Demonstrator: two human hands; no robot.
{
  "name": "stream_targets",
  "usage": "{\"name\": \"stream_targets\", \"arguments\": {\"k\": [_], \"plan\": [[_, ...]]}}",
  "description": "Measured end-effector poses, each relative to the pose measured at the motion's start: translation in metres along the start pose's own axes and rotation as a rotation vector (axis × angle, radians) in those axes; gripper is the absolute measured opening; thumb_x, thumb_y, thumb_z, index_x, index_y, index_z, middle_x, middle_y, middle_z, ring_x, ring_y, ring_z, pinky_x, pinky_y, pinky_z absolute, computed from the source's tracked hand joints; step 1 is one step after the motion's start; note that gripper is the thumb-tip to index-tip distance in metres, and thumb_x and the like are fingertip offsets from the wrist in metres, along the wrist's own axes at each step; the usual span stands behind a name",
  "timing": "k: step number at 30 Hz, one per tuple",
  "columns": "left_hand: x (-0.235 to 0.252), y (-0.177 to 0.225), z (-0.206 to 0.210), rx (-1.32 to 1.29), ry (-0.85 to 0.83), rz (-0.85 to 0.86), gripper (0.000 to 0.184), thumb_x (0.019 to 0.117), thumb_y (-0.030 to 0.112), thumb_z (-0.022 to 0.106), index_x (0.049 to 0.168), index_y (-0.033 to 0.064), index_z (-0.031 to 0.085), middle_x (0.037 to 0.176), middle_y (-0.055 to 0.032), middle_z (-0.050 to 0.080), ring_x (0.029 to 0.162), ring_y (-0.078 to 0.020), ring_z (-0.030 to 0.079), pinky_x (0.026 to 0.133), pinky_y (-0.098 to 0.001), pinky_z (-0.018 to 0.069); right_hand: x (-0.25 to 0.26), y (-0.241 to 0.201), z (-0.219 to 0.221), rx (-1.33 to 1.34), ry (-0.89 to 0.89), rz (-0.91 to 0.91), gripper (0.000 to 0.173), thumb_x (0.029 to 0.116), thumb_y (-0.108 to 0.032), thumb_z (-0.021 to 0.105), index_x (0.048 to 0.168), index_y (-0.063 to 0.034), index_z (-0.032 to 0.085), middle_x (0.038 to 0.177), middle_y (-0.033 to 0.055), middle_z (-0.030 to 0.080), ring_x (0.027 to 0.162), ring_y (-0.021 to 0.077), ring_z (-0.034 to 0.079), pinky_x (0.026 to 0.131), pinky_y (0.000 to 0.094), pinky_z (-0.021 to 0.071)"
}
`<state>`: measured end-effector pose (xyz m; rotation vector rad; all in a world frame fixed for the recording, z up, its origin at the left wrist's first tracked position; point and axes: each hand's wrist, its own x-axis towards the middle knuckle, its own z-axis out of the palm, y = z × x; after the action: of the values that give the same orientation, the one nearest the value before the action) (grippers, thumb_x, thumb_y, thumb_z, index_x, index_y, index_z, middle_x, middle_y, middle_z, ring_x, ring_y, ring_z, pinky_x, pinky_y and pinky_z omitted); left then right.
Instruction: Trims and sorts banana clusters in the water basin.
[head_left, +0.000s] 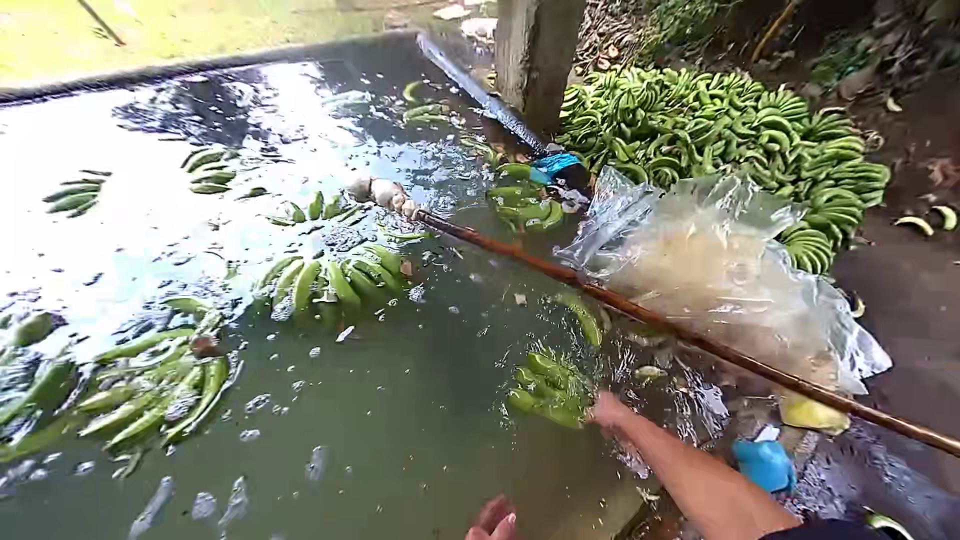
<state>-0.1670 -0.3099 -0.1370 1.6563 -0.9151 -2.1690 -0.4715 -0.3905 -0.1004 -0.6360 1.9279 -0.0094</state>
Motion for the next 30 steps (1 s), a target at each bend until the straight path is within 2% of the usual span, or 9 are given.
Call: {"name": "stream_targets", "arguments": {"k": [7,10,11,13,17,20,24,28,30], "plan": [[0.034,0.037,0.013,-0.313,0.196,0.137,0.082,0.1047,0.014,0.052,0.163,0.0087,-0.005,0.156,-0.0333,0.034,0.125,-0.0417,0.057,0.097,-0.0536,0.0520,-0.021,-0.027,0.058,0.015,-0.221,-0.125,0.064,0.0961,-0.021,0.074,0.148,-0.0023,0.040,0.109,0.0182,0.060,0.078,0.0215,0.055,0.072,0.0402,0.0480],[0.043,0.045,0.010,-0.465,0.335,0.120,0.059,0.1102,0.025,0.043,0.159,0.0024,0.019,0.136,-0.0314,0.053,0.108,-0.0346,0.062,0.089,-0.0514,0.0531,-0.051,-0.029,0.068,-0.015,-0.372,-0.232,0.057,0.1022,-0.025,0.065,0.152,-0.0082,0.042,0.097,0.0101,0.066,0.063,0.0094,0.046,0.059,0.0296,0.0396],[0.045,0.043,0.004,-0.522,0.344,0.112,0.053,0.1113,0.028,0.038,0.155,0.0000,0.029,0.135,-0.0282,0.056,0.110,-0.0311,0.062,0.093,-0.0498,0.0522,-0.060,-0.028,0.070,-0.007,-0.417,-0.257,0.055,0.1042,-0.026,0.061,0.153,-0.0094,0.041,0.095,0.0082,0.067,0.058,0.0062,0.042,0.055,0.0270,0.0365],[0.044,0.032,-0.004,-0.617,0.361,0.083,0.044,0.1122,0.031,0.032,0.142,0.0007,0.043,0.120,-0.0164,0.061,0.098,-0.0195,0.063,0.083,-0.0395,0.0546,-0.074,-0.019,0.073,0.022,-0.472,-0.310,0.049,0.1059,-0.024,0.058,0.151,-0.0088,0.044,0.090,0.0055,0.068,0.053,0.0031,0.039,0.051,0.0245,0.0352],[0.033,0.018,-0.012,-0.859,0.360,0.114,0.047,0.1112,0.043,0.027,0.130,0.0058,0.048,0.099,-0.0107,0.063,0.079,-0.0202,0.063,0.065,-0.0396,0.0540,-0.088,0.010,0.075,0.146,-0.430,-0.285,0.043,0.1074,-0.020,0.054,0.147,-0.0061,0.046,0.085,0.0028,0.066,0.051,0.0031,0.040,0.051,0.0233,0.0368],[0.017,0.020,-0.021,-1.052,0.272,0.220,0.049,0.1074,0.047,0.024,0.122,0.0070,0.049,0.099,-0.0155,0.065,0.086,-0.0317,0.066,0.071,-0.0530,0.0565,-0.094,0.042,0.072,0.288,-0.365,-0.246,0.035,0.1081,-0.018,0.053,0.140,-0.0036,0.051,0.078,0.0009,0.063,0.048,0.0028,0.041,0.048,0.0214,0.0375],[-0.045,0.013,-0.021,-1.130,0.409,0.233,0.048,0.1082,0.043,0.028,0.130,0.0047,0.046,0.113,-0.0199,0.060,0.098,-0.0337,0.062,0.079,-0.0525,0.0544,-0.103,0.079,0.070,0.493,-0.277,-0.172,0.026,0.1094,-0.015,0.049,0.132,-0.0021,0.054,0.071,0.0010,0.061,0.044,0.0030,0.040,0.043,0.0200,0.0360],[-0.145,-0.051,-0.016,-1.137,0.497,0.367,0.053,0.1075,0.047,0.020,0.127,0.0057,0.048,0.107,-0.0189,0.066,0.091,-0.0332,0.068,0.074,-0.0494,0.0586,-0.100,0.118,0.069,0.640,-0.249,-0.129,0.020,0.1104,-0.016,0.047,0.123,-0.0034,0.055,0.067,0.0003,0.061,0.042,0.0021,0.040,0.041,0.0188,0.0350],[-0.207,-0.103,-0.002,-1.100,0.573,0.544,0.043,0.1047,0.040,0.025,0.118,0.0081,0.051,0.102,-0.0154,0.070,0.089,-0.0311,0.071,0.073,-0.0483,0.0605,-0.091,0.140,0.066,0.681,-0.293,-0.146,0.020,0.1113,-0.017,0.044,0.122,-0.0043,0.055,0.068,0.0004,0.062,0.043,0.0023,0.041,0.041,0.0186,0.0363]]}}
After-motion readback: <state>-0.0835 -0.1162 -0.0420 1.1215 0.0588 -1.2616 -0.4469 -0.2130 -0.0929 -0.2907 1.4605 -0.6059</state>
